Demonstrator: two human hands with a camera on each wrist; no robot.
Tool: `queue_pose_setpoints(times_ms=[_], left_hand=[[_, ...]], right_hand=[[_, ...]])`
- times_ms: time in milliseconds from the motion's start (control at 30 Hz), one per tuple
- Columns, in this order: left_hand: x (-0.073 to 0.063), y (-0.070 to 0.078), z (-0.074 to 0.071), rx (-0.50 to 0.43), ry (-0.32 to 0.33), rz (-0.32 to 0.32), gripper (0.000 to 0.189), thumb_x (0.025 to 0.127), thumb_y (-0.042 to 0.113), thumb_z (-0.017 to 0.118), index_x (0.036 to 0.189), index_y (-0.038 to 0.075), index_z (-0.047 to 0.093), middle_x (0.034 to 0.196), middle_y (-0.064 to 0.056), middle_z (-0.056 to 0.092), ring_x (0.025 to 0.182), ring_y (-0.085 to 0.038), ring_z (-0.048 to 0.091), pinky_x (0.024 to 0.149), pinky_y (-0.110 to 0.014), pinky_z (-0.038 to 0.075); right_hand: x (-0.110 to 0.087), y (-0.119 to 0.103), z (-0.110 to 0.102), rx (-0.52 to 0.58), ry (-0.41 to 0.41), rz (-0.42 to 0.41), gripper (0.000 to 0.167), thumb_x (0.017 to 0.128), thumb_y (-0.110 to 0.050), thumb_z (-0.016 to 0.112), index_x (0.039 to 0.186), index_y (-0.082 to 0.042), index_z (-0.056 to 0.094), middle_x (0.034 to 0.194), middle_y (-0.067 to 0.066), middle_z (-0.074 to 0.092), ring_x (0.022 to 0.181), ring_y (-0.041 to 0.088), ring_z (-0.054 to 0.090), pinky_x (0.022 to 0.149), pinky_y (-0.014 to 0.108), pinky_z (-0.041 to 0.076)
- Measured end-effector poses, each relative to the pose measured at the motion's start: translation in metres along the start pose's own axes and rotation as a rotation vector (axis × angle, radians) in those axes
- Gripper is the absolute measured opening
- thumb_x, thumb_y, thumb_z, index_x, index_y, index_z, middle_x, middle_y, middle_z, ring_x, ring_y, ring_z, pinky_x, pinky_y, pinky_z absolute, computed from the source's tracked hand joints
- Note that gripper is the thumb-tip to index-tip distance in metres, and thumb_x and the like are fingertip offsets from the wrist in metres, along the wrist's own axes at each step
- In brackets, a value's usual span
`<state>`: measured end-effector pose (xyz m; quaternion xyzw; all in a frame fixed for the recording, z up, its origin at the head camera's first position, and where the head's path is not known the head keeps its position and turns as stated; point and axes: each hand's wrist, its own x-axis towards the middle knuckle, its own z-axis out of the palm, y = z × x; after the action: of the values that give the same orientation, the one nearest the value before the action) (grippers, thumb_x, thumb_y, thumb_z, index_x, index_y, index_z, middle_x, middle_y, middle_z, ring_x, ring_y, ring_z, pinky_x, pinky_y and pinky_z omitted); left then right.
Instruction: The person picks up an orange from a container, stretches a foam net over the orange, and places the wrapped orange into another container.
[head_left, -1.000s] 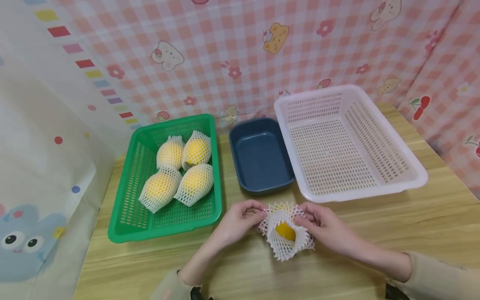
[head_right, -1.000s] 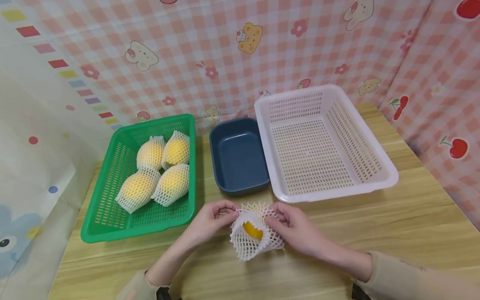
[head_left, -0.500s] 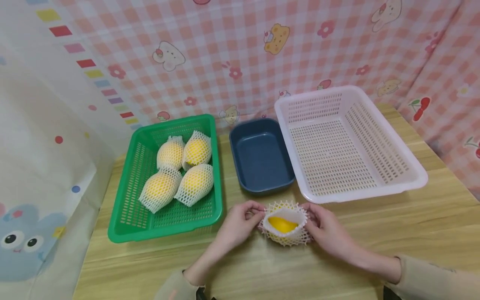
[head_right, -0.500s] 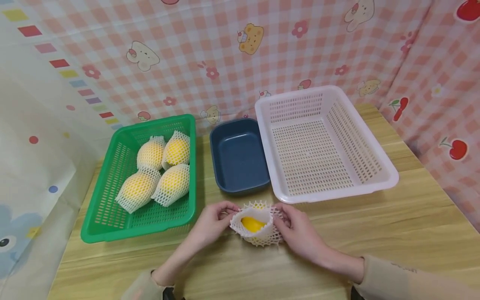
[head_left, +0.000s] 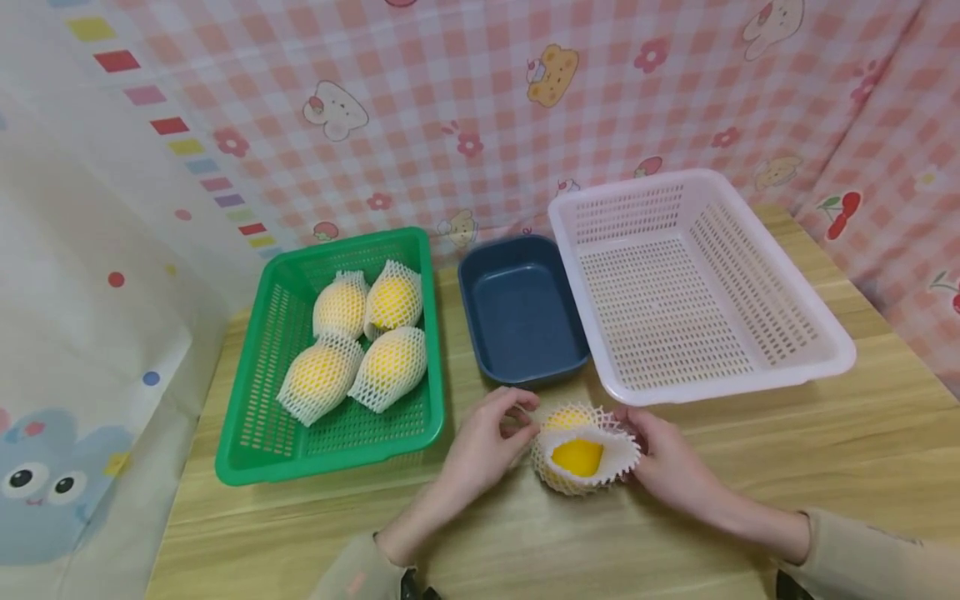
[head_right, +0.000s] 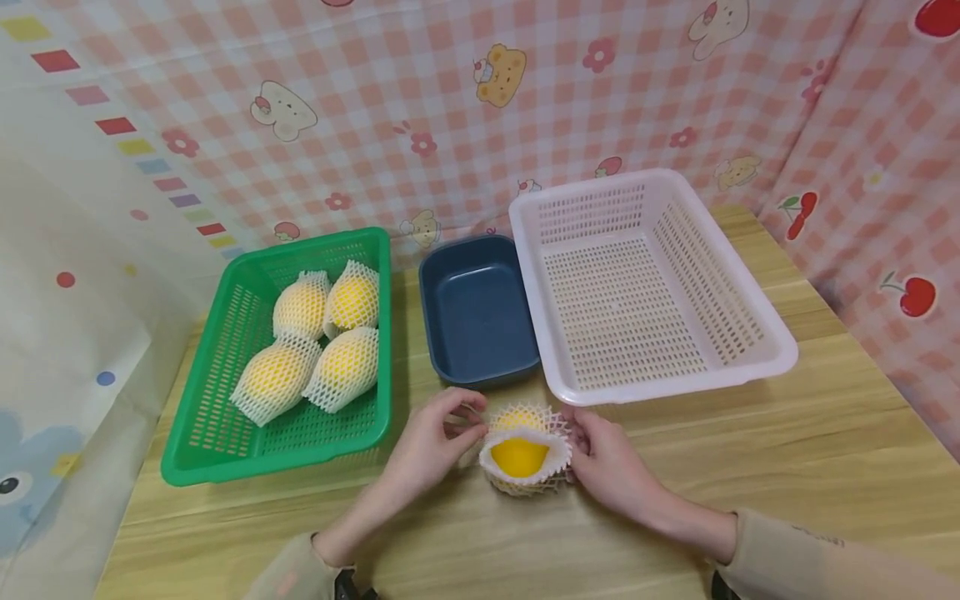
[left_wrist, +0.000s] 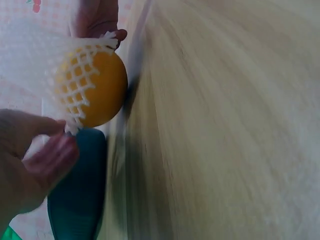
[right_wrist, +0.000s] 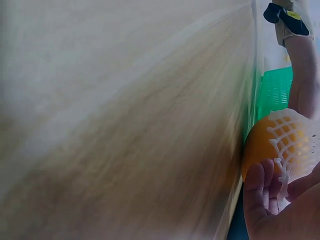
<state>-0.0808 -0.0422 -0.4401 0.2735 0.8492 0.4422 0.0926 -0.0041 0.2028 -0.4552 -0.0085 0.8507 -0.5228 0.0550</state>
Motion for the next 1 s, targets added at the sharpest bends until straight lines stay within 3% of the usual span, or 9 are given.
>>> queue_pose_setpoints(times_ms=[100,167,300,433,667,833,1000], left_hand=[[-0.001,-0.001,-0.004,0.070,-0.073,0.095,0.030,0.093,-0.003,0.070,0.121,0.007,0.077,0.123,-0.010,0.078,0.108,-0.024,0.075,0.090,-0.023,0.062],[-0.001,-0.002,-0.008,0.128,-0.148,0.133,0.040,0.092,-0.004,0.067,0.129,0.008,0.074,0.134,-0.008,0.075,0.119,-0.023,0.073,0.097,-0.028,0.062],[-0.001,0.000,-0.013,0.205,-0.307,0.130,0.063,0.089,0.003,0.071,0.150,0.009,0.057,0.156,-0.007,0.058,0.143,-0.024,0.058,0.119,-0.041,0.051],[-0.001,0.001,-0.016,0.222,-0.412,0.095,0.078,0.088,0.016,0.079,0.159,0.012,0.046,0.167,-0.006,0.046,0.152,-0.025,0.048,0.127,-0.045,0.041],[0.003,0.000,-0.016,0.201,-0.429,0.091,0.083,0.083,0.029,0.090,0.155,0.012,0.051,0.167,-0.006,0.046,0.153,-0.024,0.047,0.129,-0.044,0.038],[0.004,-0.004,-0.012,0.172,-0.420,0.091,0.083,0.079,0.026,0.093,0.152,0.014,0.054,0.159,-0.004,0.055,0.146,-0.018,0.054,0.127,-0.038,0.041],[0.002,-0.008,-0.011,0.107,-0.413,0.084,0.093,0.077,0.020,0.094,0.156,0.007,0.047,0.158,-0.009,0.057,0.145,-0.022,0.055,0.126,-0.039,0.042]], right_hand=[[0.000,0.001,0.000,-0.070,0.031,-0.028,0.038,0.088,0.004,0.071,0.125,0.007,0.065,0.112,0.016,0.079,0.095,0.010,0.069,0.083,0.020,0.059],[0.000,0.001,0.000,-0.081,0.042,-0.046,0.040,0.089,0.003,0.071,0.128,0.007,0.064,0.111,0.014,0.078,0.095,0.007,0.068,0.082,0.019,0.058],[-0.002,0.003,-0.001,-0.093,0.047,-0.132,0.043,0.093,0.003,0.070,0.135,0.008,0.060,0.112,0.017,0.076,0.088,0.007,0.070,0.077,0.022,0.061],[-0.006,0.001,-0.003,-0.227,0.038,-0.244,0.047,0.093,0.000,0.073,0.138,0.002,0.061,0.127,0.020,0.074,0.098,0.022,0.077,0.082,0.029,0.066],[-0.006,-0.007,-0.006,-0.551,-0.005,-0.379,0.053,0.095,-0.018,0.075,0.145,-0.009,0.060,0.141,0.014,0.068,0.116,0.028,0.074,0.095,0.044,0.064],[-0.001,-0.014,-0.010,-0.665,-0.109,-0.434,0.067,0.092,-0.023,0.078,0.150,0.000,0.054,0.148,0.020,0.062,0.129,0.036,0.067,0.104,0.051,0.059],[0.007,-0.018,-0.009,-0.742,-0.169,-0.480,0.080,0.088,-0.030,0.084,0.151,0.005,0.049,0.146,0.023,0.062,0.128,0.037,0.067,0.103,0.051,0.060]])
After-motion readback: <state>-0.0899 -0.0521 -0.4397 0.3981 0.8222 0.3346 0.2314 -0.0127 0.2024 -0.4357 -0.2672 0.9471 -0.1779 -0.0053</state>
